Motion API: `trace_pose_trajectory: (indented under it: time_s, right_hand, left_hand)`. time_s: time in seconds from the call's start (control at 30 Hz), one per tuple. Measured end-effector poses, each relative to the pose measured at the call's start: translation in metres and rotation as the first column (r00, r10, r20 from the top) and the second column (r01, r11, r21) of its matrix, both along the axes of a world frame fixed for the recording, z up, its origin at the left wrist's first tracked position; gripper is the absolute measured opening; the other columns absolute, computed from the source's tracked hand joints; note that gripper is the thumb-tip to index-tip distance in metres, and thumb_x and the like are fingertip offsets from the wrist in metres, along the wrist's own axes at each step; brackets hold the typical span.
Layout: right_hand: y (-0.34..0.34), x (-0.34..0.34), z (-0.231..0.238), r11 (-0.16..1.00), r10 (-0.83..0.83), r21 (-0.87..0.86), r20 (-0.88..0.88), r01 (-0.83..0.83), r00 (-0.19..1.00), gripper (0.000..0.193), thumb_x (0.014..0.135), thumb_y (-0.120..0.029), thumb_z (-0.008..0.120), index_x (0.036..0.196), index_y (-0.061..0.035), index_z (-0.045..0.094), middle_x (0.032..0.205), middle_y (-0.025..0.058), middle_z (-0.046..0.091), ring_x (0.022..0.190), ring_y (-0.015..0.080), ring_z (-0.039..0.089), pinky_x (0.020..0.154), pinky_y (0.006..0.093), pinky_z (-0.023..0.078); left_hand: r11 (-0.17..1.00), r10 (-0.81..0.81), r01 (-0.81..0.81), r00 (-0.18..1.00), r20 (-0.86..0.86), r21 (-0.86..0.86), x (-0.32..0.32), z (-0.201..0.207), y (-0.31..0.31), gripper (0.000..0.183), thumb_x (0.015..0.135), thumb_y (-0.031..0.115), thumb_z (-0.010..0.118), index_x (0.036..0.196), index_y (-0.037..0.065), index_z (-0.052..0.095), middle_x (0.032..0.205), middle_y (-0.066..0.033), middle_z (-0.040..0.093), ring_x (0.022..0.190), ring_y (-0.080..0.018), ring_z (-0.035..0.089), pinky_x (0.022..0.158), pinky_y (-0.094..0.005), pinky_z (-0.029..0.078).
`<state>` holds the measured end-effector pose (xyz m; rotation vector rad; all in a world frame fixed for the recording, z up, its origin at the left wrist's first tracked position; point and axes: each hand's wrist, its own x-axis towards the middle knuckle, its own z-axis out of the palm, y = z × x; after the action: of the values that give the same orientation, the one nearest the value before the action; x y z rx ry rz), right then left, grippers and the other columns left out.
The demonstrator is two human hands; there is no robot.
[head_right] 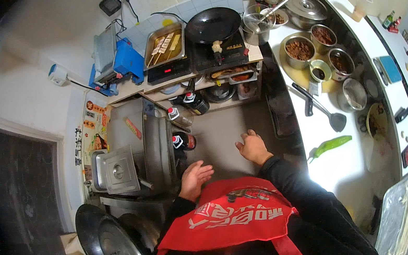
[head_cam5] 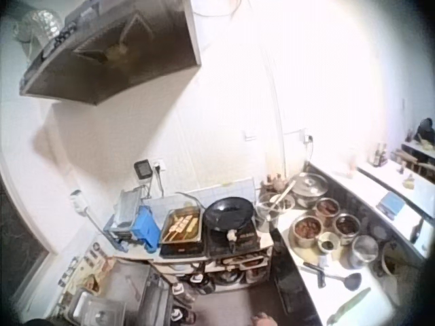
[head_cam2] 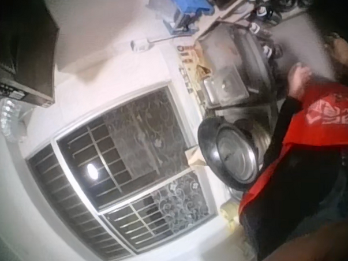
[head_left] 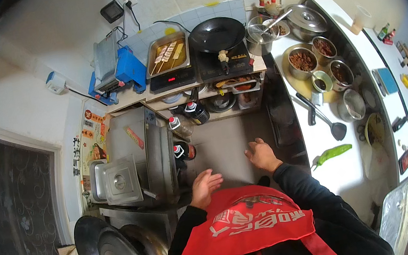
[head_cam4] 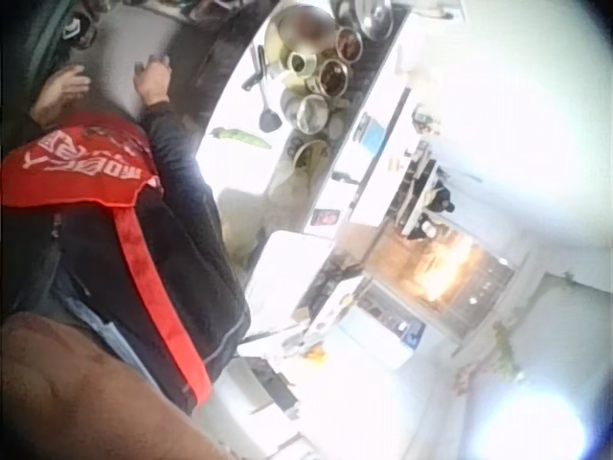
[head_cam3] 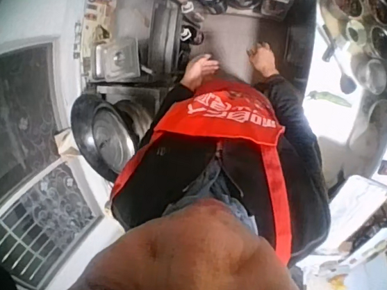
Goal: The person retrieves a yellow food item from the refrigerator, washes it in a pot under running water, then pours oil into a wok and places it on a burner. They wash a green vegetable and begin slicing it on a cutting board.
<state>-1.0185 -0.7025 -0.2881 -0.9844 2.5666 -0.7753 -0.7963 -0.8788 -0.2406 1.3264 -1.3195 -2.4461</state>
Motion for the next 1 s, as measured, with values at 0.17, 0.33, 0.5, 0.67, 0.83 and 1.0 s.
trace_pose_trajectory:
  time_s: [0.17,0.33,0.5,0.67,0.83,1.0]
  right_hand:
    - [-0.039,-0.068,0.009,0.999,0.035,-0.033,0.3,-0.026,0.953,0.036,0.093,-0.03,0.064,0.104,0.0036,0.072,0.105,0.0299,0.07,0.099,0.0461,0.066,0.088,0.0491,0.053]
    - [-0.088,-0.114,0.012,0.993,0.09,-0.099,0.325,-0.061,0.941,0.035,0.093,-0.029,0.064,0.099,0.004,0.072,0.093,0.0239,0.072,0.088,0.0443,0.069,0.079,0.0471,0.054]
    - [-0.127,-0.153,0.021,0.978,-0.094,-0.092,0.602,0.186,0.793,0.033,0.098,-0.026,0.064,0.1,0.006,0.072,0.08,0.0103,0.07,0.069,0.0186,0.066,0.064,0.0355,0.053]
    - [-0.159,-0.191,0.038,0.923,-0.206,-0.094,0.698,0.372,0.686,0.03,0.102,-0.026,0.06,0.106,0.0018,0.069,0.089,0.0075,0.07,0.074,0.0148,0.067,0.065,0.0282,0.052]
    - [-0.18,-0.213,0.026,0.921,-0.228,-0.05,0.736,0.386,0.638,0.029,0.102,-0.025,0.06,0.103,0.0025,0.069,0.09,0.0083,0.071,0.075,0.016,0.068,0.065,0.0293,0.053]
    - [-0.208,-0.212,-0.004,0.986,-0.124,0.021,0.767,0.168,0.63,0.027,0.1,-0.023,0.062,0.102,0.0024,0.07,0.084,0.0062,0.07,0.074,0.0144,0.067,0.064,0.028,0.053]
  left_hand:
    - [0.968,0.189,-0.206,0.974,0.122,0.146,0.012,-0.036,-0.038,0.034,0.106,0.025,0.051,0.134,0.006,0.048,0.111,-0.0194,0.069,0.094,-0.0299,0.071,0.078,-0.0419,0.055]
    - [0.953,0.141,-0.137,0.99,0.003,0.27,-0.03,-0.066,-0.105,0.031,0.106,0.026,0.052,0.131,0.008,0.049,0.108,-0.0169,0.069,0.092,-0.0286,0.071,0.074,-0.0398,0.056]
    - [0.995,0.084,-0.078,0.99,-0.113,0.059,-0.088,-0.06,-0.203,0.029,0.104,0.027,0.059,0.125,0.008,0.052,0.101,-0.0149,0.071,0.088,-0.0263,0.07,0.076,-0.0409,0.056]
    - [0.995,0.076,-0.076,0.997,-0.014,-0.058,-0.124,-0.044,-0.275,0.032,0.104,0.02,0.054,0.132,0.006,0.049,0.1,-0.015,0.071,0.086,-0.0237,0.071,0.071,-0.0367,0.056]
    - [0.993,0.092,-0.089,0.995,0.038,-0.073,-0.144,-0.044,-0.306,0.033,0.104,0.018,0.052,0.133,0.004,0.049,0.1,-0.0146,0.071,0.082,-0.0218,0.071,0.068,-0.0337,0.055]
    - [0.995,0.034,-0.026,0.996,0.077,-0.099,-0.14,-0.063,-0.287,0.038,0.105,0.023,0.053,0.137,0.003,0.05,0.107,-0.0137,0.071,0.09,-0.0227,0.07,0.073,-0.0345,0.055]
